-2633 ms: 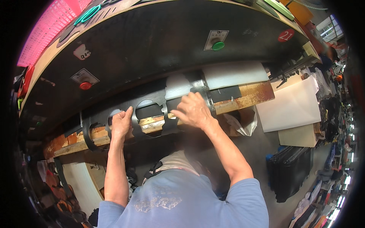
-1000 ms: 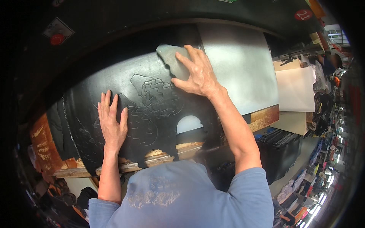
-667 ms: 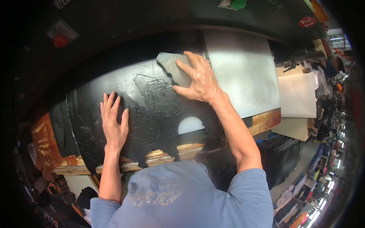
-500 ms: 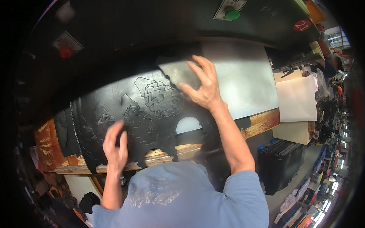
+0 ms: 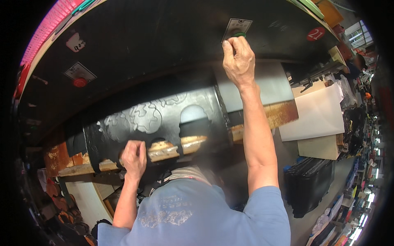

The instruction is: The person repeatedly places black rubber sheets and cutouts onto a heated press, closes the press, and then removes the pressed pieces. They handle multiple rubber items one at a time, flipping and repositioning them between cycles.

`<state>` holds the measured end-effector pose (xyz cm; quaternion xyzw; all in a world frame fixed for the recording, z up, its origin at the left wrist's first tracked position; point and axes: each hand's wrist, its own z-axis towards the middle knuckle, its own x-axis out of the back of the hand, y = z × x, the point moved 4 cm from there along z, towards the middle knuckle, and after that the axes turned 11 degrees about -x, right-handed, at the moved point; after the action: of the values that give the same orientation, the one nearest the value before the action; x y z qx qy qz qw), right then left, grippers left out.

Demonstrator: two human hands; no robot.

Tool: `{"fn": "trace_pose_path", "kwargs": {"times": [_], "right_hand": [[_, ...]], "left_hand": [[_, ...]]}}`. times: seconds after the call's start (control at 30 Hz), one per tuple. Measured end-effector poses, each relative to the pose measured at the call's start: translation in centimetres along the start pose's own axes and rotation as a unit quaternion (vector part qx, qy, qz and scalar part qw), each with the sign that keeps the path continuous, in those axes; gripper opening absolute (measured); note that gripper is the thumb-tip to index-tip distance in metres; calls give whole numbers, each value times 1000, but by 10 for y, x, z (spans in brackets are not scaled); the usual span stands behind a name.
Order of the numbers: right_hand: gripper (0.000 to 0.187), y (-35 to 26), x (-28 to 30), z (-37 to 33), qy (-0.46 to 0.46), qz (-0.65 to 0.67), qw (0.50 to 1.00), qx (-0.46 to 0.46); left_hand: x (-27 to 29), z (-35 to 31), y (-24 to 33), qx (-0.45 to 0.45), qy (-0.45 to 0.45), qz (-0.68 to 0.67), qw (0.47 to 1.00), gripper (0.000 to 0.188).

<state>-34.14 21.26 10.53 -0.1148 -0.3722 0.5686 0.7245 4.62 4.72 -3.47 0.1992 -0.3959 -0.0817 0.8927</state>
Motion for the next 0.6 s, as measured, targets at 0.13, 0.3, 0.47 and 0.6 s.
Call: {"fn": "trace_pose_path", "kwargs": {"times": [0.13,0.3,0.47,0.6], "right_hand": [[16,4,46,-81,-34,42,995,-78],[30,10,38,-183,-134,-5,984,-118],[40,28,28,-194,-124,47,977,-168],[36,28,31,-193,-185,30,964,-189]], "left_hand": [[-4,3,6,6,16,29,999,12],[-9,5,11,15,51,46,997,12],[-11,3,15,59,59,56,995,14],[-13,-2,18,56,61,45,996,13]]}}
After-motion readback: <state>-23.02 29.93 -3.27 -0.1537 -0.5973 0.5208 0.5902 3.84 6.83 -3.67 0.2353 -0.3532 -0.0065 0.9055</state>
